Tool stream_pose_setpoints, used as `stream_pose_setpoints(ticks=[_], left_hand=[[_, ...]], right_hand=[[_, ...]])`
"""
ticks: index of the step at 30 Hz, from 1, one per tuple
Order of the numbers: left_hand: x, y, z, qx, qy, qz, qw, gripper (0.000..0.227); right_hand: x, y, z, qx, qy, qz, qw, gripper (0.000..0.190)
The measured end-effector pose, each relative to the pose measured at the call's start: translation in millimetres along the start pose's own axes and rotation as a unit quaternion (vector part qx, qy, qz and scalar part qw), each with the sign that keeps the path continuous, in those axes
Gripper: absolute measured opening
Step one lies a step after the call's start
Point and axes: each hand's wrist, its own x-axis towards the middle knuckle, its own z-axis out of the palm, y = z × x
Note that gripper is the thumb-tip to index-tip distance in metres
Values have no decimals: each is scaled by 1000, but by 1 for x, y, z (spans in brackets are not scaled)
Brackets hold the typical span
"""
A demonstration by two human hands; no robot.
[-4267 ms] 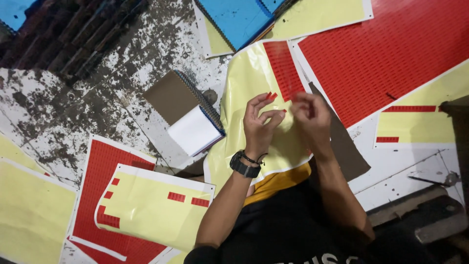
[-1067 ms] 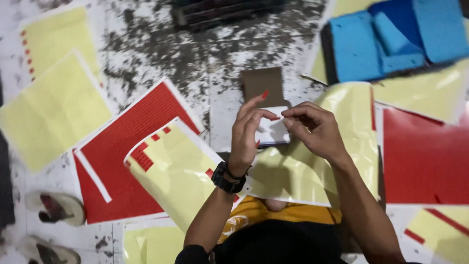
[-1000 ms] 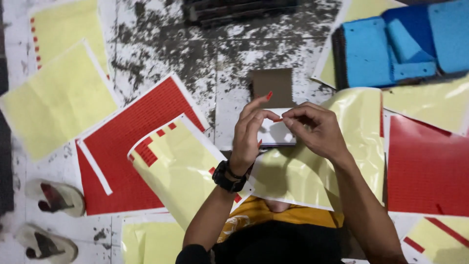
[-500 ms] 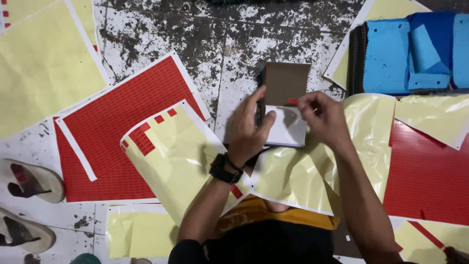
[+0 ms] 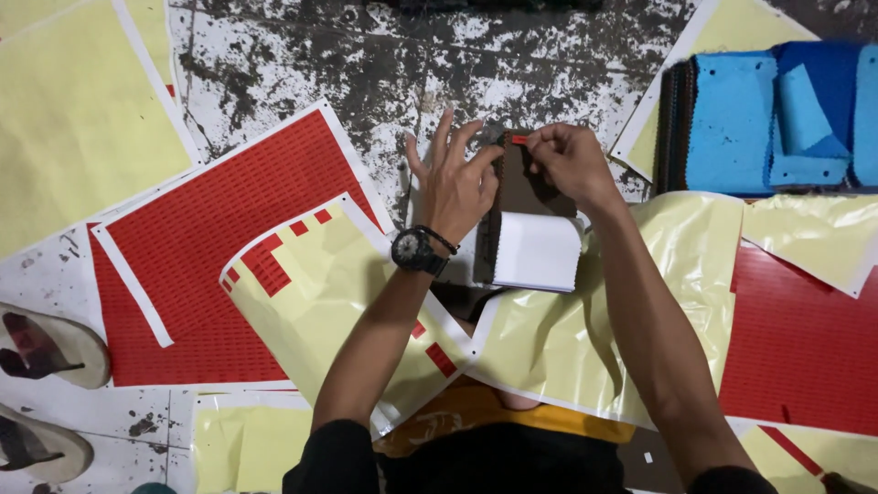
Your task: The person assembles spiral-bound notebooks by hand, peeling red adhesive strips from yellow backing sheets and applying them to the spines of various colored notebooks. The person handles blue, purple, and white notebooks, pressing the adhesive to secure them before stacking the finished items.
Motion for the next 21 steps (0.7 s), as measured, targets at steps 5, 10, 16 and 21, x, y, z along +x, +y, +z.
stream_pose_setpoints(ticks=[5,10,16,21], left_hand=[[7,5,3,78,10,53,995,29],[9,7,21,104,31,74,991,31],[7,7,22,129,17,53,990,34],[7,-9,45,-37,47,-7,998,37]], right_hand=[[3,7,4,-42,19,3,999,14],[5,10,11,-133,43,-13,990,13],[-7,-14,3,-362,82,-35,928,31],[-3,-2,-2,-407,137,-229,873,12]])
